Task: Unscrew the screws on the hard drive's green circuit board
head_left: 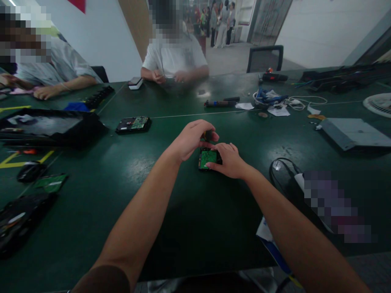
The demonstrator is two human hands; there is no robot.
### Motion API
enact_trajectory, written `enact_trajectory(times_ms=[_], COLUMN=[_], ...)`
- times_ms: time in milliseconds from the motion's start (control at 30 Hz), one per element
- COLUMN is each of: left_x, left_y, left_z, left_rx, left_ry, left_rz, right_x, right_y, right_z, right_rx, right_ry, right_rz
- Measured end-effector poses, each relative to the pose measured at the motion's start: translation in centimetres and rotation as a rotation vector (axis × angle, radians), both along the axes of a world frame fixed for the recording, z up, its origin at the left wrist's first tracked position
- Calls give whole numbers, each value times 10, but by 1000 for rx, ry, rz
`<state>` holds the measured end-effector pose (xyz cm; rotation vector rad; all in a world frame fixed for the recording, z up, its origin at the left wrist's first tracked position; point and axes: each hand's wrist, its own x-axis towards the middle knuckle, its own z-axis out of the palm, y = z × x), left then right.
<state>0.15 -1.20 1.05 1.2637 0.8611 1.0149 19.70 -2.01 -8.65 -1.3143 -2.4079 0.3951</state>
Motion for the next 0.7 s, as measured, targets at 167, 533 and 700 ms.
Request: enact_trajectory(times_ms=[167,533,700], left_x=[-1,1,0], left_y=[2,2,1], left_z=[0,-1,1], left_rx=[121,62,70], left_ry=[104,47,80], left_rz=[31,38,6], right_x=[0,0,-1], right_y=[0,-1,-1], right_z=[0,0,1], right_rx=[0,-4,-3], right_ry=[2,18,-2], right_rz=[0,-8,-11])
